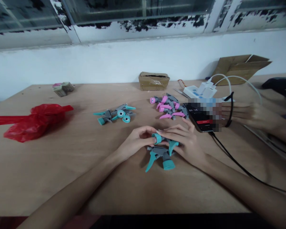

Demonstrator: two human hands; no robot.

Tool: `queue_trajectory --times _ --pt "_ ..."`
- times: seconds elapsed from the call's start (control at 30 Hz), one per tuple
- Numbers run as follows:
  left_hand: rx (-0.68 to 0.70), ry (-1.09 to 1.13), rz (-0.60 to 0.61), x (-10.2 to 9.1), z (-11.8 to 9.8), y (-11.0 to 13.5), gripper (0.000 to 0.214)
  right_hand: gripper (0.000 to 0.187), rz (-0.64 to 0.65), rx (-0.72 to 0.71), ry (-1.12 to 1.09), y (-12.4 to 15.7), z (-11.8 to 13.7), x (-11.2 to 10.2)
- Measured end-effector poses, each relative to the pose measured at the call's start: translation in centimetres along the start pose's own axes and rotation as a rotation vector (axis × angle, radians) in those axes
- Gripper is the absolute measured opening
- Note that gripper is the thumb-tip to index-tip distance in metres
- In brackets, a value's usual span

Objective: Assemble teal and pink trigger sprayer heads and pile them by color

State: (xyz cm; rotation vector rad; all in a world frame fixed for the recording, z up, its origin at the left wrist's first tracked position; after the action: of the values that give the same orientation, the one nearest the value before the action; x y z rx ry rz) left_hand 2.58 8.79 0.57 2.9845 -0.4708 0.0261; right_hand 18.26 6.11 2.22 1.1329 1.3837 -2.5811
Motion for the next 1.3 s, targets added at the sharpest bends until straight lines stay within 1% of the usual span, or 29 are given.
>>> queue_trajectory --times 0.17,0.37,0.53,0.63,0.8,1.03,1.3 --pt "0.005 -0.035 0.042 -0.2 -0.2 0.0 0.02 0.043 0.004 -0.005 -0.004 0.1 0.1 -0.1" --pt "0.022 -0.095 0.029 0.0 -0.6 0.3 0.02 0.041 -0.025 -0.038 0.034 0.2 0.5 -0.4" --pt "0.102 -0.095 0.029 0.4 -0.8 0.5 0.017 0.036 -0.024 -0.045 0.01 0.3 0.5 -0.3" --pt "0.143 -0.139 0.02 0.4 -0.8 0.5 0.016 0.036 -0.006 -0.041 -0.011 0.3 0.3 0.0" --pt "0.14 -0.191 0.019 0.2 -0.9 0.5 0.017 0.034 0.036 -0.019 -0.018 0.3 0.1 0.3" --pt "0.139 -0.152 0.027 0.4 -1.5 0.7 0.016 0.038 0.03 -0.032 -0.013 0.1 0.4 0.3" --pt "0.146 -0.154 0.021 0.5 -1.8 0.8 0.016 0.036 0.021 -0.056 -0.049 0.1 0.4 0.3"
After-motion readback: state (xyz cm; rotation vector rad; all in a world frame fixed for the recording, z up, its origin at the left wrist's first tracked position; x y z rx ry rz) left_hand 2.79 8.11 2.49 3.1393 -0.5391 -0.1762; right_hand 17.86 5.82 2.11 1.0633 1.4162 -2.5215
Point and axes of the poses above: each hand's wrist, its own y-axis away from the middle knuckle, its own x-axis out of the palm, z = x × y, the point moved 5 cm from there along -y, towards the middle knuckle, and after that the axes turned 11 degrees about -z, right-handed, at the moved point
